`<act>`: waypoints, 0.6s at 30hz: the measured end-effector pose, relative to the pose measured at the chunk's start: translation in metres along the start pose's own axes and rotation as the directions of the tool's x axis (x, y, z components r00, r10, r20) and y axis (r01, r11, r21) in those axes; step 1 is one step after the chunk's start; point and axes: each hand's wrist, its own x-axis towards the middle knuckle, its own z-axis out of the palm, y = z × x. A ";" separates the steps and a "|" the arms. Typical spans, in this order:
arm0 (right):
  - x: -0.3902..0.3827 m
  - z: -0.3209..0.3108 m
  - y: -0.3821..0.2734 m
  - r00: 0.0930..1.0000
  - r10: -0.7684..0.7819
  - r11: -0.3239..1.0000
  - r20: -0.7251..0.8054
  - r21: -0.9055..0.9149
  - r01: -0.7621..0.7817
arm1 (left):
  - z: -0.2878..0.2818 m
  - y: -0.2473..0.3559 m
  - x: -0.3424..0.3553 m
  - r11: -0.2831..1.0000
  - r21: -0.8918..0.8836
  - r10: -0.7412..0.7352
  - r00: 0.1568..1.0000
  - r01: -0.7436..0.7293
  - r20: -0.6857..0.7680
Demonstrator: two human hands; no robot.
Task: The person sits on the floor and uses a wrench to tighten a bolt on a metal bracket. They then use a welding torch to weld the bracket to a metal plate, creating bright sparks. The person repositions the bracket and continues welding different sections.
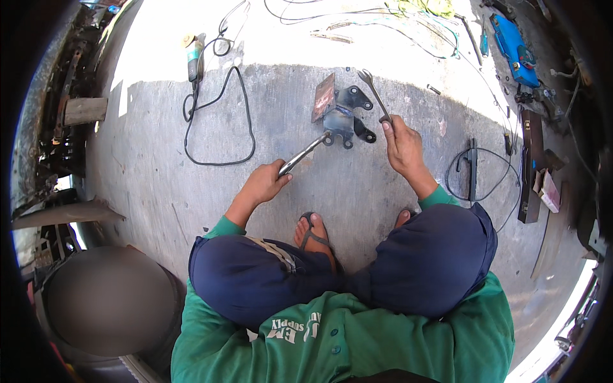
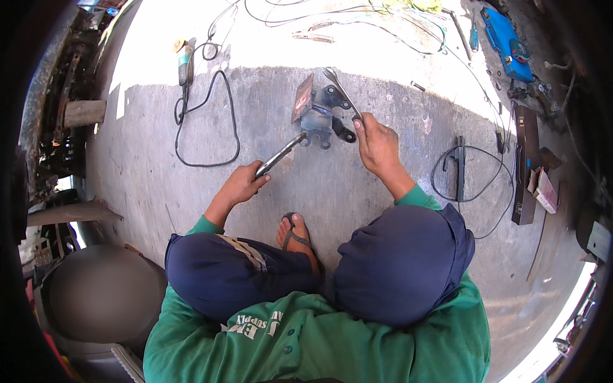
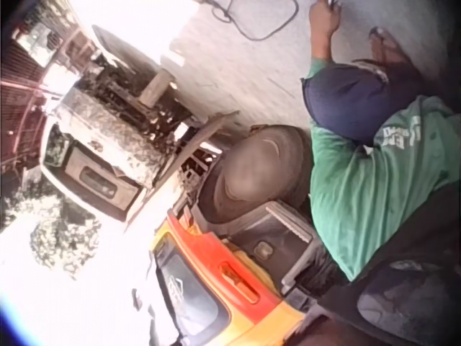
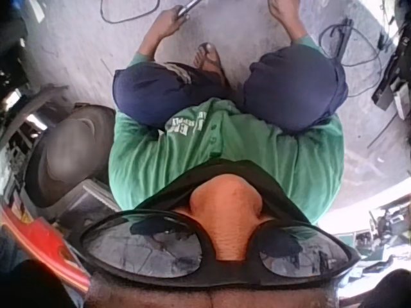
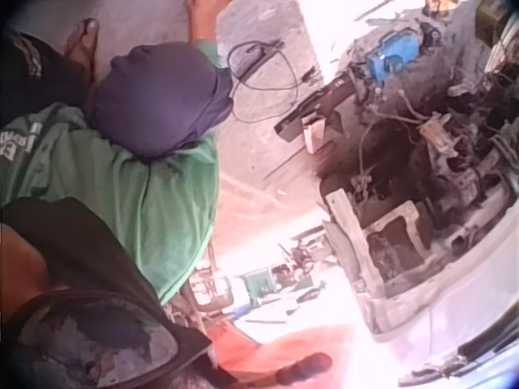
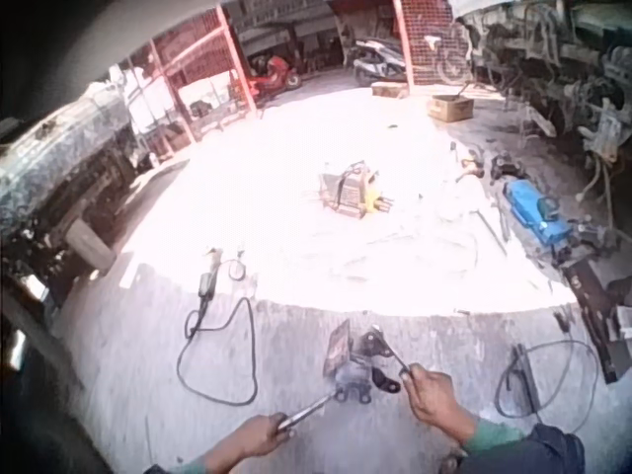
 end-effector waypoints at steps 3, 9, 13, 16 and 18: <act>0.007 0.019 0.042 0.940 0.018 0.960 0.341 -0.267 0.078 | 0.000 0.003 0.004 1.000 -0.011 0.017 1.000 -0.017 0.003; 0.021 -0.017 0.021 0.999 0.026 0.993 -0.046 0.119 -0.021 | 0.008 -0.008 -0.002 0.999 -0.051 -0.019 1.000 0.018 -0.014; 0.006 -0.009 0.007 0.986 0.067 0.969 -0.154 0.247 -0.028 | 0.008 -0.009 0.000 0.998 -0.061 -0.012 1.000 0.010 -0.020; 0.000 0.018 0.025 0.999 0.029 0.997 -0.024 0.069 -0.028 | 0.001 -0.004 0.003 0.997 -0.075 0.029 1.000 -0.028 0.004; 0.000 0.025 0.036 0.975 0.076 0.980 0.210 -0.196 -0.034 | -0.009 0.005 0.000 0.995 -0.095 0.042 0.998 -0.038 0.043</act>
